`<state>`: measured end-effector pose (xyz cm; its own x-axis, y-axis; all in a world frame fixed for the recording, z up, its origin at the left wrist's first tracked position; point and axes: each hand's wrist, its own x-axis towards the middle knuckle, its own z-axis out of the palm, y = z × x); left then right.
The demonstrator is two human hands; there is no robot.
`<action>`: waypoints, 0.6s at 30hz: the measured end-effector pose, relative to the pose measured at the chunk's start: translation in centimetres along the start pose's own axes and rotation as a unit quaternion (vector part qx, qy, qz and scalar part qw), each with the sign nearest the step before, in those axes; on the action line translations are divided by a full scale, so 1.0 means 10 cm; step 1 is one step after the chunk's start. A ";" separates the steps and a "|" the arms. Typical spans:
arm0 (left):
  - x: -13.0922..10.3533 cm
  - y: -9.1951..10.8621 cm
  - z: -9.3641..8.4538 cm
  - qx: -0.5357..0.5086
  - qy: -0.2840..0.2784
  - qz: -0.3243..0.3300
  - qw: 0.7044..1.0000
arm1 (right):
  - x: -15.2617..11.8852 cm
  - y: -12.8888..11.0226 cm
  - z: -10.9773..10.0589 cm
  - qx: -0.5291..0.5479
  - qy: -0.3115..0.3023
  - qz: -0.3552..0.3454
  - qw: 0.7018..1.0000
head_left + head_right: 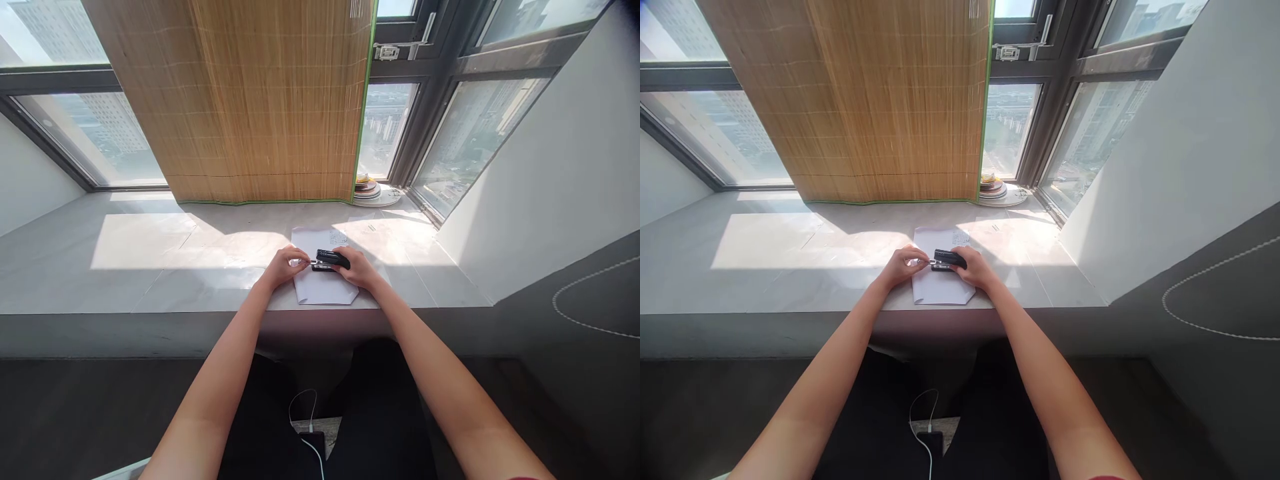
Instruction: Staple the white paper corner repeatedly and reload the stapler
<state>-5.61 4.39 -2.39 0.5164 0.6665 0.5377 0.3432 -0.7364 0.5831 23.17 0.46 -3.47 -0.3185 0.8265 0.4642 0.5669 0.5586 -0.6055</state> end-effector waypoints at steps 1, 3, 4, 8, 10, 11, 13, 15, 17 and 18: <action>-0.01 0.00 -0.01 -0.002 0.001 -0.006 1.000 | 0.00 0.00 0.00 0.002 0.000 0.000 1.000; -0.04 0.02 -0.04 -0.007 0.003 -0.032 0.999 | 0.00 0.00 0.00 0.005 0.000 0.001 1.000; -0.06 0.03 -0.06 -0.010 0.002 -0.050 0.999 | 0.00 0.00 0.00 0.005 0.001 0.004 1.000; -0.14 0.07 -0.13 -0.043 0.002 -0.106 0.993 | 0.00 0.01 -0.01 0.012 0.002 0.014 1.000; -0.15 0.09 -0.14 -0.071 -0.003 -0.100 0.992 | 0.00 0.01 -0.03 0.026 0.007 0.012 1.000; -0.14 0.10 -0.14 -0.084 -0.007 -0.090 0.992 | -0.01 0.01 -0.04 0.035 0.010 0.007 0.999; -0.13 0.12 -0.13 -0.102 -0.009 -0.064 0.993 | -0.03 0.00 -0.07 0.052 0.015 -0.010 0.998; -0.10 0.13 -0.10 -0.114 -0.012 -0.039 0.993 | -0.05 -0.02 -0.10 0.065 0.008 -0.025 0.998; -0.07 0.13 -0.07 -0.118 -0.019 -0.028 0.992 | -0.06 -0.05 -0.11 0.072 -0.002 -0.030 0.997; -0.06 0.13 -0.06 -0.113 -0.018 -0.026 0.993 | -0.06 -0.07 -0.11 0.074 -0.004 -0.032 0.997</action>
<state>-5.92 3.11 -1.63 0.5321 0.6957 0.4826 0.1885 -0.6530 0.7335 23.83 -0.53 -2.64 -0.3572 0.7895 0.4991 0.4282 0.6133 -0.6637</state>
